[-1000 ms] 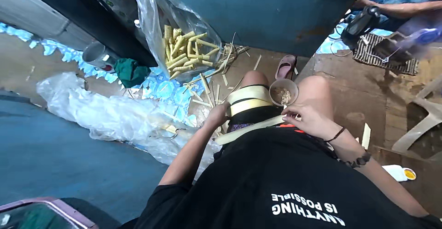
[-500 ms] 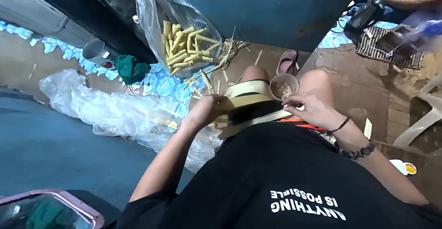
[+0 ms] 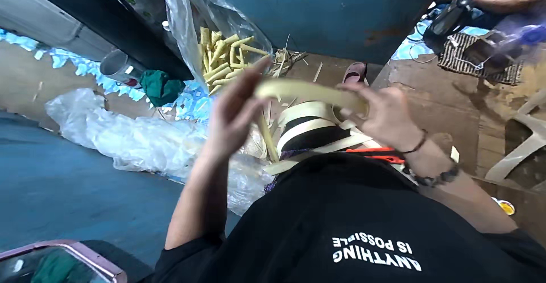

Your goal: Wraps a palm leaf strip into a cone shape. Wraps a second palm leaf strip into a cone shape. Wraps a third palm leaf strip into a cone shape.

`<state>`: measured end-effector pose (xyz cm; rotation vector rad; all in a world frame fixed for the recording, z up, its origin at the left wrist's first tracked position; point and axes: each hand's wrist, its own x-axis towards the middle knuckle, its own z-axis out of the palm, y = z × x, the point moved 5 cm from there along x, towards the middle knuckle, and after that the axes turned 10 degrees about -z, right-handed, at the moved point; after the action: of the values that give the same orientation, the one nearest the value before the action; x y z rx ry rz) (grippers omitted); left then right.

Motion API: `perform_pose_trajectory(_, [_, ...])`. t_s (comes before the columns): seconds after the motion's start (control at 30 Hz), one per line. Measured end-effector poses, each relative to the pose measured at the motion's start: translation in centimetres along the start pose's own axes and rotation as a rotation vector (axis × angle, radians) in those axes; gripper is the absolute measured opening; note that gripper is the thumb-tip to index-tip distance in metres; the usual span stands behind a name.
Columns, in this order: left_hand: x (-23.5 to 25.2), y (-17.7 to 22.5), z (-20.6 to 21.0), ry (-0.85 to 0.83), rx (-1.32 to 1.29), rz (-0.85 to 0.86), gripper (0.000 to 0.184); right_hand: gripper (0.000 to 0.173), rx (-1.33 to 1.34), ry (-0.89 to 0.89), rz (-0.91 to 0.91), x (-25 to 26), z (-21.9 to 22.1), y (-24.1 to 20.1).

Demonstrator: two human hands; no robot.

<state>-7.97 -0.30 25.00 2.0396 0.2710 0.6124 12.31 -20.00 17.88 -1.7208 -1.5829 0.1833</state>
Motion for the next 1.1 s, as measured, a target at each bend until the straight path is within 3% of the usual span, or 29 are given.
perform_pose_trajectory(0.1, [-0.5,-3.6,-8.2,0.54,-0.081,-0.06,0.04,0.036,-0.14,0.156,0.132,-1.8,-6.3,0.7])
perform_pose_trajectory(0.17, [-1.1,-5.0,-9.0,0.753,0.257,-0.108,0.064,0.034,-0.301,0.161,0.185,-1.6,-8.0,0.1])
perform_pose_trajectory(0.23, [-1.1,-3.0,-3.6,0.709,0.588,0.014,0.09,0.033,-0.361,0.017,0.17,-0.6,-6.0,-1.1])
perform_pose_trajectory(0.27, [-1.3,-1.9,0.5,0.648,0.633,0.101,0.088,0.033,-0.364,-0.055,0.142,-0.1,-4.1,-1.6])
perform_pose_trajectory(0.33, [-1.9,-1.4,8.2,0.434,0.689,0.24,0.049,0.038,-0.35,-0.215,0.1,0.6,-0.2,-2.3])
perform_pose_trajectory(0.37, [-1.5,-1.8,10.5,0.326,0.696,0.294,0.028,0.035,-0.352,-0.279,0.091,0.7,0.7,-2.4])
perform_pose_trajectory(0.4, [-0.7,-3.0,11.4,0.212,0.688,0.255,0.018,0.034,-0.383,-0.309,0.077,0.6,0.7,-2.2])
perform_pose_trajectory(0.53, [1.5,-9.3,9.8,-0.137,0.657,-0.298,0.019,0.026,-0.595,-0.226,0.114,-0.1,-2.6,-1.7])
perform_pose_trajectory(0.57, [1.5,-8.5,10.3,-0.145,0.591,-0.302,0.019,0.025,-0.593,-0.214,0.11,-0.1,-2.6,-1.9])
perform_pose_trajectory(0.63, [1.0,-5.5,12.3,-0.105,0.426,-0.141,0.017,0.025,-0.488,-0.187,0.041,0.1,-1.3,-2.3])
perform_pose_trajectory(0.7, [1.1,-3.1,12.9,-0.057,0.239,-0.035,0.012,0.021,-0.316,0.014,-0.091,0.2,-0.9,-2.6])
perform_pose_trajectory(0.83, [1.9,-1.1,11.9,-0.028,-0.286,-0.1,0.014,0.011,0.193,0.4,-0.132,0.9,-2.7,-2.9])
perform_pose_trajectory(0.9, [1.9,-0.1,12.2,-0.031,-0.478,-0.104,0.016,0.025,0.411,0.536,-0.182,1.2,-2.7,-3.7])
perform_pose_trajectory(0.97, [1.6,0.6,12.5,-0.046,-0.605,-0.122,0.014,0.035,0.446,0.662,-0.273,1.4,-2.7,-4.2])
perform_pose_trajectory(1.07, [0.9,1.1,12.4,-0.126,-0.697,-0.106,0.026,0.016,0.258,0.685,-0.448,1.3,-2.9,-4.8])
perform_pose_trajectory(1.1, [0.8,1.2,12.4,-0.117,-0.696,-0.1,0.023,0.013,0.185,0.663,-0.481,1.1,-2.8,-5.0])
